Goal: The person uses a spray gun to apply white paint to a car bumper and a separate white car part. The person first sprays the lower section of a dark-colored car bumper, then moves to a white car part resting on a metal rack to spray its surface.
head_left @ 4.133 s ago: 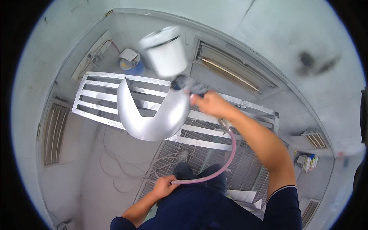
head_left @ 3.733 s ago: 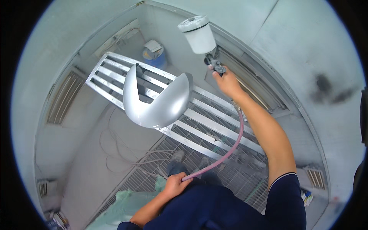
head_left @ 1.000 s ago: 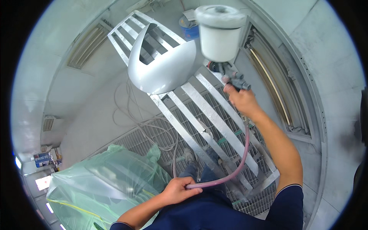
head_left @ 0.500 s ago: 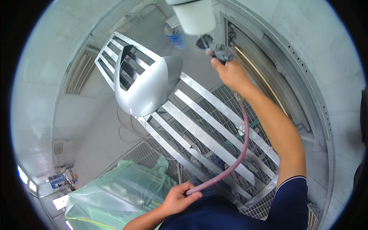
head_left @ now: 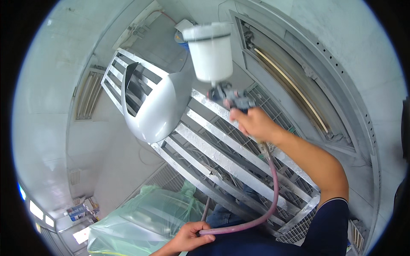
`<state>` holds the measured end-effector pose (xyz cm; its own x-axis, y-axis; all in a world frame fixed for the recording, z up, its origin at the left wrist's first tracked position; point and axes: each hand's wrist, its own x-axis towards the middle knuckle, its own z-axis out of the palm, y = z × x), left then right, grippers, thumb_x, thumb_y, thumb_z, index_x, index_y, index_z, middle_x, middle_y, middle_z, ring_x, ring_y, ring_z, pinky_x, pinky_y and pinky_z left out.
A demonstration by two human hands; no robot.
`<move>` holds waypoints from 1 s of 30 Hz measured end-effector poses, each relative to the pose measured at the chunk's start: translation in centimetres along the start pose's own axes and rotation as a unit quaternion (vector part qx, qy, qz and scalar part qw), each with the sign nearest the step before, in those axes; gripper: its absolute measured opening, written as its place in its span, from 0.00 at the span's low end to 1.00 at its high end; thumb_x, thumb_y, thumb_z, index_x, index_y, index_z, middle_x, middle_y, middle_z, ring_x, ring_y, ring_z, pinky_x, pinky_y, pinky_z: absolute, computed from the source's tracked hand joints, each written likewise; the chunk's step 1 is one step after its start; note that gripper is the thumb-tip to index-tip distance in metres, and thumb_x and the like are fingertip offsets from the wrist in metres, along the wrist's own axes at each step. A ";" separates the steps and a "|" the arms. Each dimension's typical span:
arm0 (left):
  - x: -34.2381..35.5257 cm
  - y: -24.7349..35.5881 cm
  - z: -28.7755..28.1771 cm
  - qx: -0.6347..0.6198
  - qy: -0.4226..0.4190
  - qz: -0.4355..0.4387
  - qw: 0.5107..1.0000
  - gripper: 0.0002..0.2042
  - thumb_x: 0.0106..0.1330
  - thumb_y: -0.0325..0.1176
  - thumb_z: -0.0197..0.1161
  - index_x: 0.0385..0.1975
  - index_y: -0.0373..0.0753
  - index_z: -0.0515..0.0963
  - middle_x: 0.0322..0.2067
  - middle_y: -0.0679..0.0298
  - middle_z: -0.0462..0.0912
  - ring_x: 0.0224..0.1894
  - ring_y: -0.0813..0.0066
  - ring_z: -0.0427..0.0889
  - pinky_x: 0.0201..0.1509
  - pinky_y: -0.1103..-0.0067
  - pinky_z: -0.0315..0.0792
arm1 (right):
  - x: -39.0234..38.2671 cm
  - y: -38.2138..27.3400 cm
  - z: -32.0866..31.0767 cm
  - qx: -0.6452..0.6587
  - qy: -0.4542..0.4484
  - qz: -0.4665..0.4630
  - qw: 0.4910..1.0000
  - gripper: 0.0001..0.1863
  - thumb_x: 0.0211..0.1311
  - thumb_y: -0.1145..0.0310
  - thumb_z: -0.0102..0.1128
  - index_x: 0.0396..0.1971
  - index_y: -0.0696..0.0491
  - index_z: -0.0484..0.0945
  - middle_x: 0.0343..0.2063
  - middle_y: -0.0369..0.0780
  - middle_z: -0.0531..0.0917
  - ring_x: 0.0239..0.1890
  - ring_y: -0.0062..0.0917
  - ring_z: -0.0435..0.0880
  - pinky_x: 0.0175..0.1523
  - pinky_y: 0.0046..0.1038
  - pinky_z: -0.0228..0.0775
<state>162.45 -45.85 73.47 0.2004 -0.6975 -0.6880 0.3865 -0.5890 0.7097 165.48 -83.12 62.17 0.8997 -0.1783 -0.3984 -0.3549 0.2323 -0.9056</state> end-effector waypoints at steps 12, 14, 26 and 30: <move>1.1 -0.2 1.5 -0.089 0.115 -0.006 0.989 0.11 0.65 0.34 0.68 0.33 0.33 0.75 0.32 0.64 0.80 0.33 0.80 0.76 0.38 0.81 0.72 | 12.8 -4.0 -2.8 -0.209 0.263 -0.159 0.928 0.18 0.67 0.60 0.53 0.49 0.57 0.73 0.33 0.47 0.84 0.37 0.44 0.83 0.43 0.42 0.73; 1.3 0.1 1.5 -0.095 0.099 -0.004 0.991 0.11 0.65 0.34 0.68 0.33 0.34 0.76 0.32 0.64 0.79 0.32 0.81 0.76 0.37 0.81 0.71 | 11.6 -4.6 -2.8 -0.159 0.186 -0.144 0.959 0.19 0.67 0.60 0.54 0.51 0.55 0.75 0.30 0.42 0.83 0.32 0.34 0.82 0.39 0.36 0.74; 2.7 0.6 1.3 0.053 -0.010 0.074 0.996 0.10 0.62 0.33 0.71 0.31 0.34 0.77 0.28 0.65 0.79 0.28 0.79 0.74 0.31 0.81 0.67 | 0.5 -6.2 -0.5 -0.075 -0.205 -0.025 0.975 0.14 0.70 0.63 0.55 0.48 0.55 0.77 0.27 0.33 0.79 0.18 0.12 0.70 0.24 0.20 0.65; 2.6 0.6 1.2 0.062 -0.002 0.077 0.995 0.10 0.61 0.34 0.71 0.30 0.35 0.78 0.24 0.65 0.77 0.25 0.79 0.74 0.28 0.80 0.66 | -0.7 -5.2 0.2 -0.151 -0.086 -0.104 0.979 0.14 0.69 0.61 0.53 0.47 0.51 0.79 0.30 0.40 0.80 0.32 0.26 0.79 0.39 0.29 0.70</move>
<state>162.10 -48.53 72.32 0.2439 -0.7848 -0.5698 0.2368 -0.5215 0.8197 166.73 -84.05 67.21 0.9808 -0.0227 -0.1939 -0.1952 -0.0909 -0.9765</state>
